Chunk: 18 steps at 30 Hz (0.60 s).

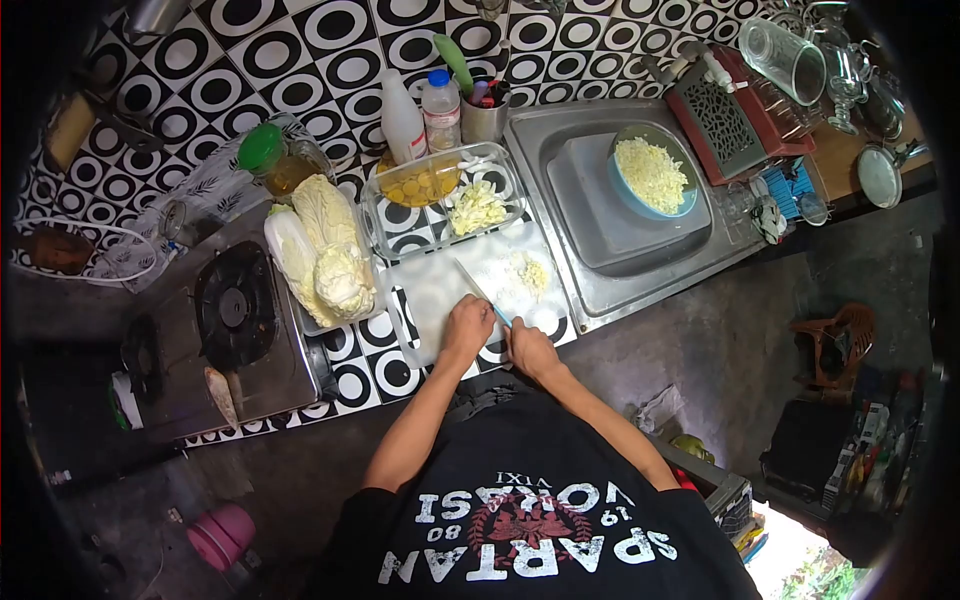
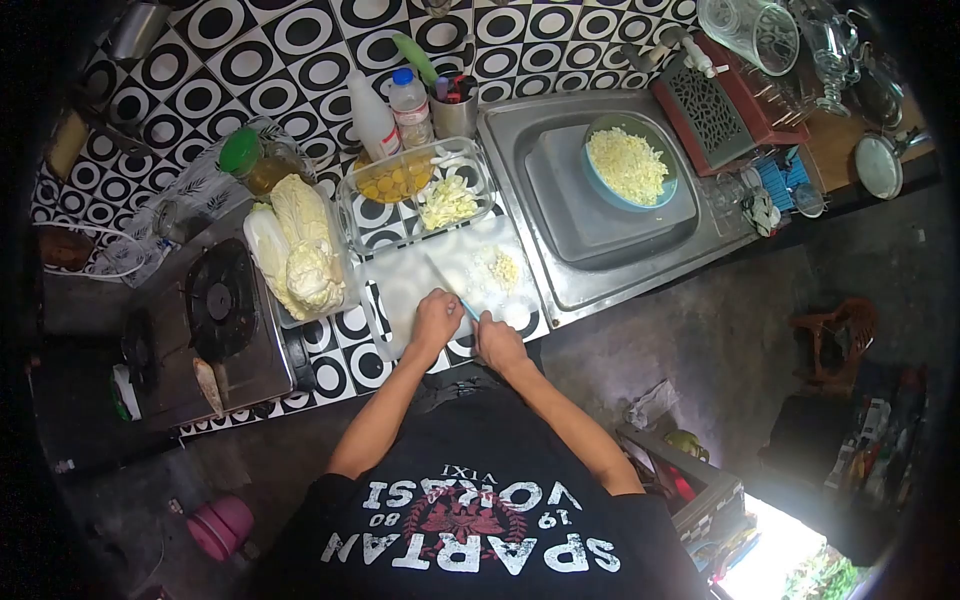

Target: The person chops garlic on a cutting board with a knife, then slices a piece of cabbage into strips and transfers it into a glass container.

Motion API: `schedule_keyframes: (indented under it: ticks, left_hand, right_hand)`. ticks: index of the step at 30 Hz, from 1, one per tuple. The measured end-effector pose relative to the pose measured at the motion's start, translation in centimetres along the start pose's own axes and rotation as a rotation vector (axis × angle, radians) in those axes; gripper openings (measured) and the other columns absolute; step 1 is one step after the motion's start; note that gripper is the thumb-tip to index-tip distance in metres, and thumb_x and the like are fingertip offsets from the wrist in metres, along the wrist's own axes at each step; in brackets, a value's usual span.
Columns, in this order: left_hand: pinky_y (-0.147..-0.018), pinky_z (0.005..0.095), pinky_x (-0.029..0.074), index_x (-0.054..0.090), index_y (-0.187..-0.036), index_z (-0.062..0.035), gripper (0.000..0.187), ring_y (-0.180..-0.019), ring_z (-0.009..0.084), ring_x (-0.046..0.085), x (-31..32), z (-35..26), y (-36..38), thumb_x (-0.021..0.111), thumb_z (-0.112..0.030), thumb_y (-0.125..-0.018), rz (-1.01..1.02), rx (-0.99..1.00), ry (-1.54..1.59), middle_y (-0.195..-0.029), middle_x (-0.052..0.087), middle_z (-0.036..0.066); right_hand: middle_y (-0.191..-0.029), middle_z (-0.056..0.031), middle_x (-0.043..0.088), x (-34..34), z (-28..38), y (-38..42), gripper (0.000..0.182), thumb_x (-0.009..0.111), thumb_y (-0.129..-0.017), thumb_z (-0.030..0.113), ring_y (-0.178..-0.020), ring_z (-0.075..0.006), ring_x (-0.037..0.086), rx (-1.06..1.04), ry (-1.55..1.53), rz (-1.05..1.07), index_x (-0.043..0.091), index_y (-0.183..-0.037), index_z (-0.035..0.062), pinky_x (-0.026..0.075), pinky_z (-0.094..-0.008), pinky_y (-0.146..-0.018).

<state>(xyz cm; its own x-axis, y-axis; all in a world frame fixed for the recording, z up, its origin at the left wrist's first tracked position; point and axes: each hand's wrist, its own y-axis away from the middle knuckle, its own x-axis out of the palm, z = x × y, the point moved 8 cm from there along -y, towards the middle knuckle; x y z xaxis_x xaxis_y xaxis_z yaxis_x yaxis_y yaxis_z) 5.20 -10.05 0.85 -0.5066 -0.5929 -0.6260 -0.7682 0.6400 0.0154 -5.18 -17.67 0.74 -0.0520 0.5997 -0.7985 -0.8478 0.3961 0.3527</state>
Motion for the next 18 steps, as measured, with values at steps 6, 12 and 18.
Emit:
schedule_keyframes:
  ticks: [6, 12, 18]
  left_hand:
    - [-0.067, 0.0422, 0.048, 0.064, -0.078, -0.0007, 0.010, -0.073, 0.0361, 0.058, 0.0, -0.1, 0.0, 0.061, -0.009, -0.074, -0.009, 0.031, 0.050, -0.079, 0.059, 0.018]
    - [-0.070, 0.0346, 0.050, 0.068, -0.095, -0.0028, 0.023, -0.075, 0.0279, 0.065, 2.6, -0.7, -1.0, 0.064, -0.011, -0.074, 0.069, -0.091, 0.109, -0.081, 0.065, 0.017]
    - [-0.078, 0.0258, 0.050, 0.062, -0.106, 0.0008, 0.028, -0.090, 0.0183, 0.065, 1.2, 0.6, -1.2, 0.058, 0.000, -0.078, -0.048, -0.281, 0.498, -0.100, 0.067, 0.013]
  right_hand:
    - [-0.070, -0.0302, 0.059, -0.4, -0.1, -0.2, 0.031, 0.040, -0.094, 0.028, -0.071, -0.0483, 0.059, 0.055, 0.013, 0.001, 0.047, -0.092, -0.0023, 0.046, -0.0548, -0.067]
    - [-0.069, -0.0299, 0.059, -3.7, -2.3, -0.2, 0.033, 0.041, -0.093, 0.028, -0.069, -0.0486, 0.058, 0.137, 0.020, -0.120, 0.048, -0.092, -0.0035, 0.046, -0.0544, -0.065]
    - [-0.070, -0.0315, 0.058, -4.1, -4.0, 0.4, 0.035, 0.042, -0.093, 0.031, -0.071, -0.0482, 0.058, 0.097, -0.066, -0.092, 0.050, -0.092, -0.0033, 0.047, -0.0540, -0.067]
